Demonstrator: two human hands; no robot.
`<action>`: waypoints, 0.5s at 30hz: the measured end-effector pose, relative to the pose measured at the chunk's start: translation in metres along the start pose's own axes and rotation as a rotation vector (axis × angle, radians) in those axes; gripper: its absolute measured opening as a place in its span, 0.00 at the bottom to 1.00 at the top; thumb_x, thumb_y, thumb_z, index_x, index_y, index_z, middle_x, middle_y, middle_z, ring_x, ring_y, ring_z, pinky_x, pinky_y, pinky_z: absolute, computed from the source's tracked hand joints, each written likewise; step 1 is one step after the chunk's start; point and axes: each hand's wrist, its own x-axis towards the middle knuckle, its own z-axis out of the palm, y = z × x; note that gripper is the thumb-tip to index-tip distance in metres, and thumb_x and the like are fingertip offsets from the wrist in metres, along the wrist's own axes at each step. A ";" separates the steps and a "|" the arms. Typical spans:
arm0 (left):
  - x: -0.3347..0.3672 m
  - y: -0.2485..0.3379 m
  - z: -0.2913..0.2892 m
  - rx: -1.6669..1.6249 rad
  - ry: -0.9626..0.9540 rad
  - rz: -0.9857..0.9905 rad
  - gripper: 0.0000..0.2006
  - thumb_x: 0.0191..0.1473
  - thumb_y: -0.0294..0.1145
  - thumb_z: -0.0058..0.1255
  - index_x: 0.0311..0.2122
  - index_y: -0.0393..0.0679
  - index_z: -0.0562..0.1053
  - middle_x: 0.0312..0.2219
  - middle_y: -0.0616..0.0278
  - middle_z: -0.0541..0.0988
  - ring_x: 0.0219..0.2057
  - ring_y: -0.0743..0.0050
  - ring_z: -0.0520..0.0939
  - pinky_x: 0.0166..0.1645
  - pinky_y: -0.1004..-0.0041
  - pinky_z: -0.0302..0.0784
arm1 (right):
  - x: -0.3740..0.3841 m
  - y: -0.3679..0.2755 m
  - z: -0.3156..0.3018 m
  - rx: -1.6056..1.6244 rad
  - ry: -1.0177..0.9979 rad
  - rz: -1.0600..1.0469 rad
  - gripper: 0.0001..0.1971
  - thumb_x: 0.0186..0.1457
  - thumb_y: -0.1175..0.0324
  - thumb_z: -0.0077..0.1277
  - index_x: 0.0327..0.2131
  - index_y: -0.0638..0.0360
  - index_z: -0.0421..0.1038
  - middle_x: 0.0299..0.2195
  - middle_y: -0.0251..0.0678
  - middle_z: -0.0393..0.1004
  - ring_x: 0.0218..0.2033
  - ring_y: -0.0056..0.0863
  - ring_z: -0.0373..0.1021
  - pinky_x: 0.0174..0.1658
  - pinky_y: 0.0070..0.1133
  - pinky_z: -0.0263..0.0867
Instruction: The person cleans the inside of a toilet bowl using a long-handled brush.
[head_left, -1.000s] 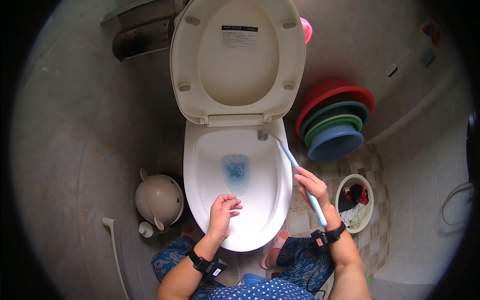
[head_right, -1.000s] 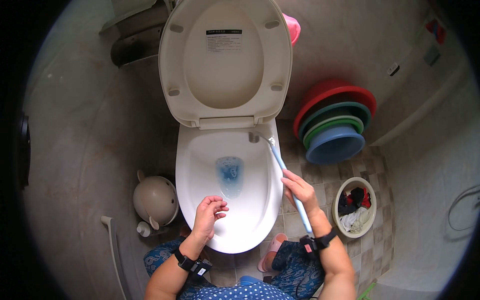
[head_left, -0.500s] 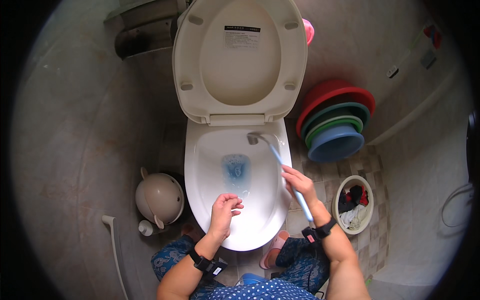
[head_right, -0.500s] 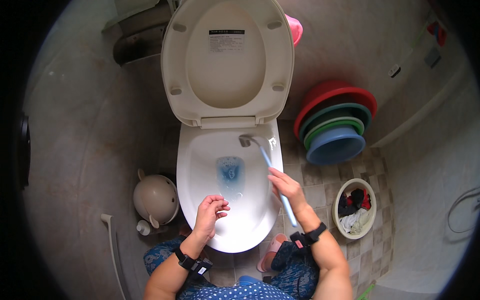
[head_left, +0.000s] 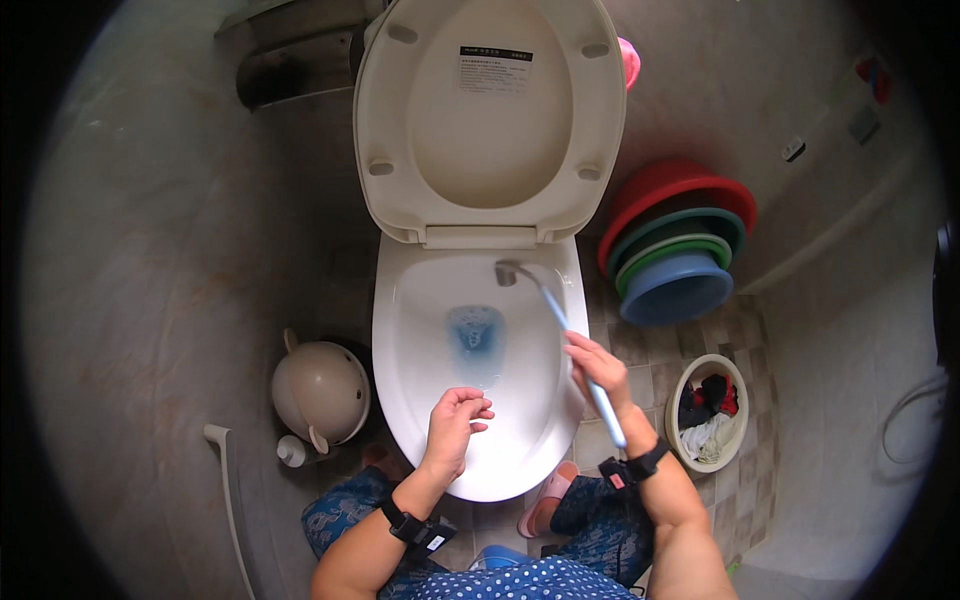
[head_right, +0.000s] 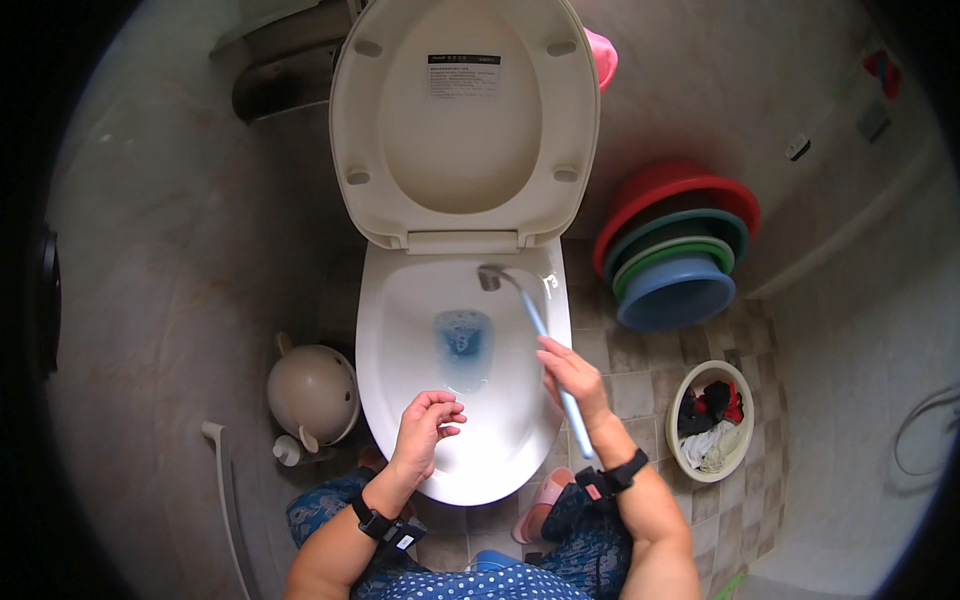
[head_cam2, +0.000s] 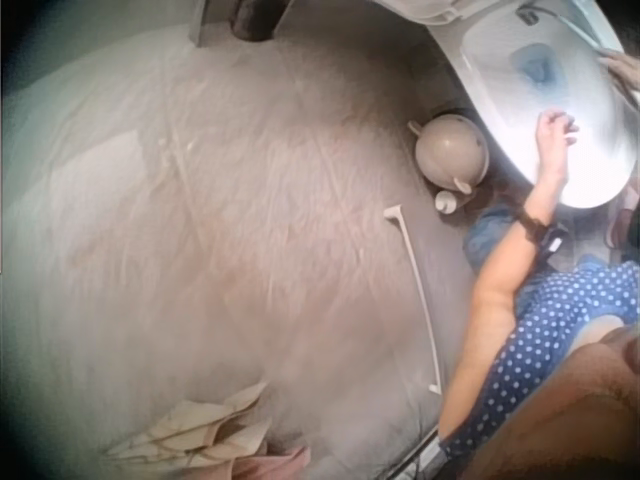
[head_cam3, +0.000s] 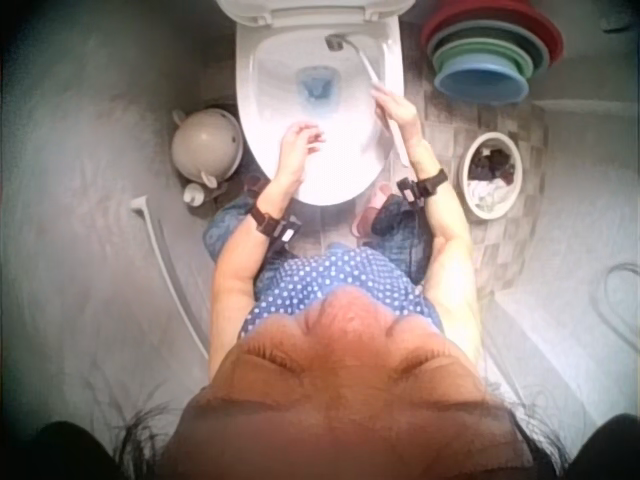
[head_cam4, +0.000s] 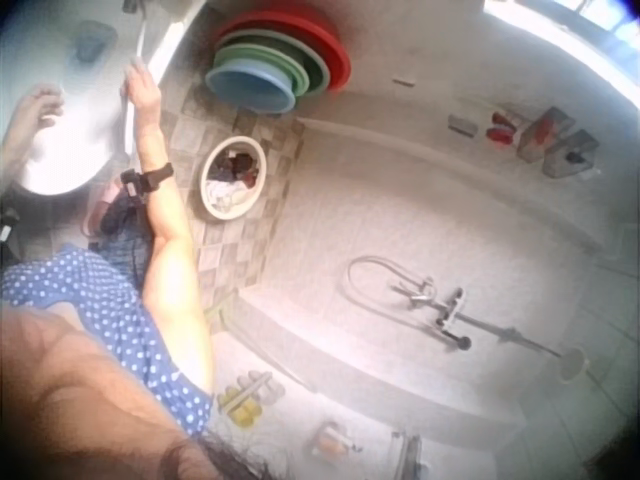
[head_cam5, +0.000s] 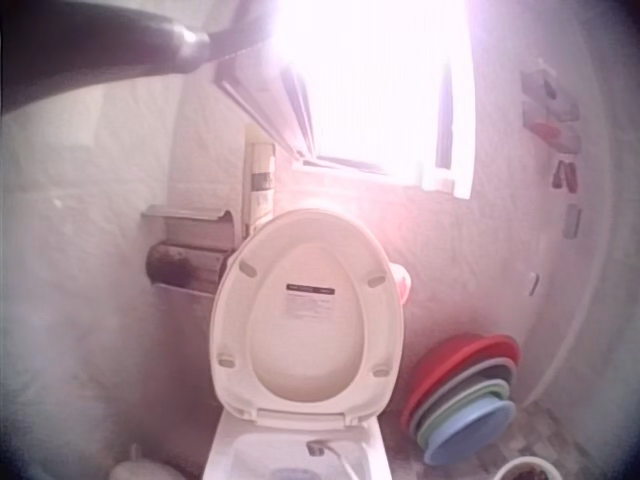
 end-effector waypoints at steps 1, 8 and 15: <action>0.000 -0.002 0.001 0.000 0.000 -0.001 0.08 0.55 0.29 0.46 0.40 0.41 0.69 0.33 0.61 0.77 0.34 0.75 0.79 0.37 0.77 0.73 | 0.003 -0.002 0.006 0.024 -0.038 0.019 0.14 0.42 0.84 0.52 0.37 0.64 0.73 0.43 0.47 0.74 0.39 0.40 0.75 0.41 0.25 0.73; -0.004 0.008 -0.009 0.002 0.033 0.008 0.08 0.55 0.29 0.45 0.40 0.41 0.69 0.33 0.60 0.77 0.33 0.75 0.79 0.37 0.78 0.73 | -0.016 -0.007 -0.034 -0.047 0.051 -0.014 0.13 0.43 0.84 0.51 0.36 0.66 0.74 0.41 0.50 0.75 0.40 0.40 0.75 0.42 0.25 0.72; 0.000 0.005 -0.002 -0.021 0.002 -0.001 0.08 0.54 0.28 0.45 0.40 0.41 0.69 0.33 0.60 0.77 0.33 0.75 0.78 0.37 0.78 0.73 | 0.014 -0.001 0.018 0.054 -0.018 -0.040 0.14 0.44 0.85 0.51 0.38 0.64 0.72 0.43 0.49 0.75 0.34 0.37 0.76 0.36 0.22 0.72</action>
